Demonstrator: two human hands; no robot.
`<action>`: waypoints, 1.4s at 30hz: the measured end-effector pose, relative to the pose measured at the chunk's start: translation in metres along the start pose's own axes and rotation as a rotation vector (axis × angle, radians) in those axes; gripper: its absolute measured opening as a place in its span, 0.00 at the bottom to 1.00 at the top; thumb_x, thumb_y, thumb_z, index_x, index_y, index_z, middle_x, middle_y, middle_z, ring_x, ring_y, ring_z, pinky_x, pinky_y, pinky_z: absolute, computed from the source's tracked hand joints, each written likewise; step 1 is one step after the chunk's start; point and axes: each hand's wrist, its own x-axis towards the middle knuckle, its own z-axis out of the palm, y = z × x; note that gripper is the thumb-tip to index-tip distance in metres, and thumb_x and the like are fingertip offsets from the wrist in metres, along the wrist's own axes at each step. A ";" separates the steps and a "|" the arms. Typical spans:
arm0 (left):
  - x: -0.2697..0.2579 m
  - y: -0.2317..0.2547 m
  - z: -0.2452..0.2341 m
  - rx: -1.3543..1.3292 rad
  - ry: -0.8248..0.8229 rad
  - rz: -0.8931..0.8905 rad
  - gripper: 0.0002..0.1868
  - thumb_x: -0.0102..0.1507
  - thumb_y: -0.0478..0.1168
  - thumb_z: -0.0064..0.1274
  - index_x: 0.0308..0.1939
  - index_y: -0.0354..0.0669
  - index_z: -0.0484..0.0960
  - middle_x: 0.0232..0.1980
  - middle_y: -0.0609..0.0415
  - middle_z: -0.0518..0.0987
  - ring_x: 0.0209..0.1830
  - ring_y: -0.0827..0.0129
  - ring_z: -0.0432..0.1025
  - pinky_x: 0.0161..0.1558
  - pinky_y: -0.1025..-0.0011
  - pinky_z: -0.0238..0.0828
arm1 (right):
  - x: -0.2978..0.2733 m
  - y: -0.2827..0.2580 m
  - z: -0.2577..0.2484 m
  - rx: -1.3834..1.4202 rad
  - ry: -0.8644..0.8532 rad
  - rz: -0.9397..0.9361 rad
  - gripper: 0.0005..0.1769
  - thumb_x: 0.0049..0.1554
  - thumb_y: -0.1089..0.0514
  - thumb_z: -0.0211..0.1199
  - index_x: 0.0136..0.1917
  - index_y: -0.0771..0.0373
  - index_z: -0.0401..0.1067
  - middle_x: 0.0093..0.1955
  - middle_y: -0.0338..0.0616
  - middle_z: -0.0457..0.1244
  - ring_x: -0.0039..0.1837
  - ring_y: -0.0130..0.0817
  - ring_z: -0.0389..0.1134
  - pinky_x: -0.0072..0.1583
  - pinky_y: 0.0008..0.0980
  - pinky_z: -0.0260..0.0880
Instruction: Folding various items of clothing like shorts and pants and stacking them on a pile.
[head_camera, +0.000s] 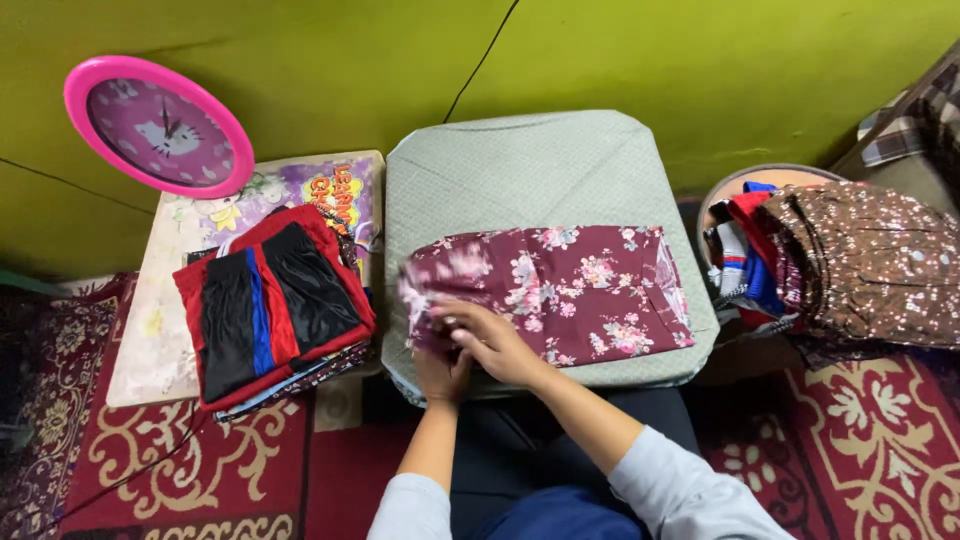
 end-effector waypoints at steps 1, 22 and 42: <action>0.012 0.016 -0.009 0.001 -0.002 -0.003 0.46 0.54 0.76 0.46 0.58 0.42 0.80 0.50 0.42 0.83 0.52 0.43 0.77 0.56 0.49 0.72 | -0.007 0.029 -0.009 0.002 0.000 0.003 0.19 0.64 0.64 0.56 0.68 0.63 0.71 0.69 0.56 0.65 0.72 0.52 0.64 0.69 0.50 0.65; 0.037 0.091 -0.024 0.429 -0.166 -0.097 0.43 0.51 0.63 0.58 0.67 0.49 0.73 0.76 0.40 0.64 0.78 0.43 0.54 0.73 0.45 0.47 | -0.096 0.090 -0.200 -1.335 0.108 0.808 0.47 0.64 0.19 0.34 0.85 0.46 0.48 0.87 0.41 0.42 0.86 0.43 0.39 0.77 0.72 0.23; 0.040 0.093 -0.027 0.422 -0.229 -0.145 0.44 0.51 0.61 0.58 0.68 0.49 0.71 0.77 0.40 0.62 0.80 0.44 0.52 0.74 0.46 0.45 | -0.015 0.108 -0.181 -1.232 -0.142 0.738 0.46 0.64 0.20 0.31 0.85 0.45 0.46 0.88 0.44 0.35 0.87 0.43 0.33 0.78 0.67 0.27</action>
